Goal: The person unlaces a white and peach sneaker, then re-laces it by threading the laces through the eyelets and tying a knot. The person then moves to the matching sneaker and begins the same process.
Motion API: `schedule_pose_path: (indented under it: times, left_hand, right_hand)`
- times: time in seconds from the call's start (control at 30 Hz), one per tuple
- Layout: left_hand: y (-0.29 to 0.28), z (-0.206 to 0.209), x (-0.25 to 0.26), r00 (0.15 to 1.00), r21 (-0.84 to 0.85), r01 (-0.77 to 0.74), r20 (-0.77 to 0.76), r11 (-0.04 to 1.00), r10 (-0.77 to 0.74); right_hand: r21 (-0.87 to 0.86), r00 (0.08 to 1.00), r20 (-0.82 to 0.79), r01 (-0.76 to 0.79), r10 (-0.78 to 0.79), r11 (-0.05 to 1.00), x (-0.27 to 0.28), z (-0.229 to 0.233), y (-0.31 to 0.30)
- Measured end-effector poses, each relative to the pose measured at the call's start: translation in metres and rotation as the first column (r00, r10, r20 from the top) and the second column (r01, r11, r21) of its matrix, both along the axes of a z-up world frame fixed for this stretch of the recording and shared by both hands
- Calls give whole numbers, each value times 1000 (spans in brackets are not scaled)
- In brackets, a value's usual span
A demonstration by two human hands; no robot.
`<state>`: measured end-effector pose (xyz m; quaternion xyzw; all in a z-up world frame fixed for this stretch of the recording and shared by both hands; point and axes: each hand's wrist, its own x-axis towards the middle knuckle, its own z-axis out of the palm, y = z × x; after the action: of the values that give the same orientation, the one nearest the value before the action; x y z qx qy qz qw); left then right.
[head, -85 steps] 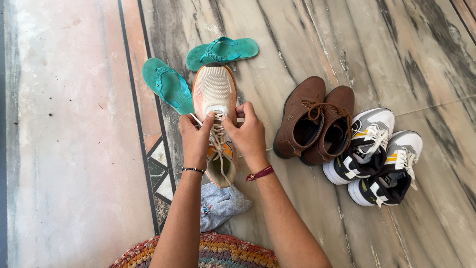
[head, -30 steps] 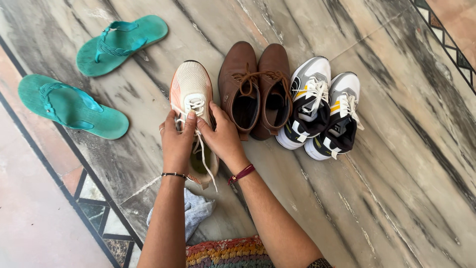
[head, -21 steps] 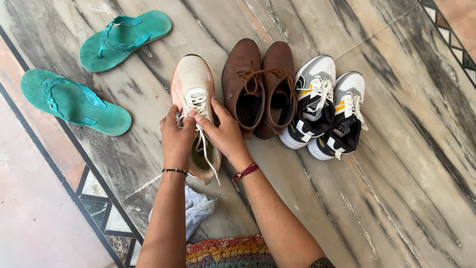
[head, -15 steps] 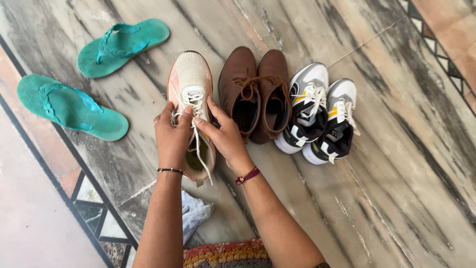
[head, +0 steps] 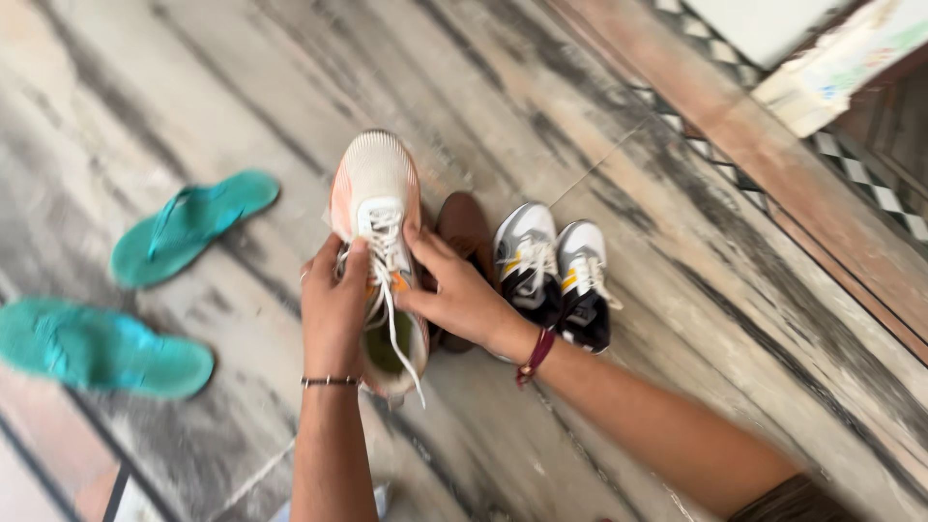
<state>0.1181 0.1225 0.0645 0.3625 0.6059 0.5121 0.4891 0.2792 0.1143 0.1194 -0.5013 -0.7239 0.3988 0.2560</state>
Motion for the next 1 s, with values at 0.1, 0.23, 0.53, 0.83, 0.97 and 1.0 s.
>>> schedule_pose_path:
  times: [0.1,0.23,0.53,0.83,0.97,1.0]
  left_hand:
    - [8,6,17,982,34,50,-183,998,-43]
    - [14,16,45,984,19,95,-151,995,-91]
    - [-20,69,116,933,-2,353,71,935,-352]
    - [-44,87,206,680,-53,730,159,682,-716]
    - [-44,62,236,723,-50,681,-109,730,-682]
    - [-44,55,245,723,-41,683,-108,730,-682]
  right_hand:
    - [-241,984,-179,-42,-2,970,24,20,10]
    - [18,1000,27,0,-1,1000,45,36,10]
    - [-110,907,-68,407,-415,907,114,60,-35]
    - [22,807,-270,551,-526,834,231,41,-72]
    - [-54,642,-437,681,-630,731,231,3,-91]
    - [-99,582,-437,726,-685,680,236,-5,-93]
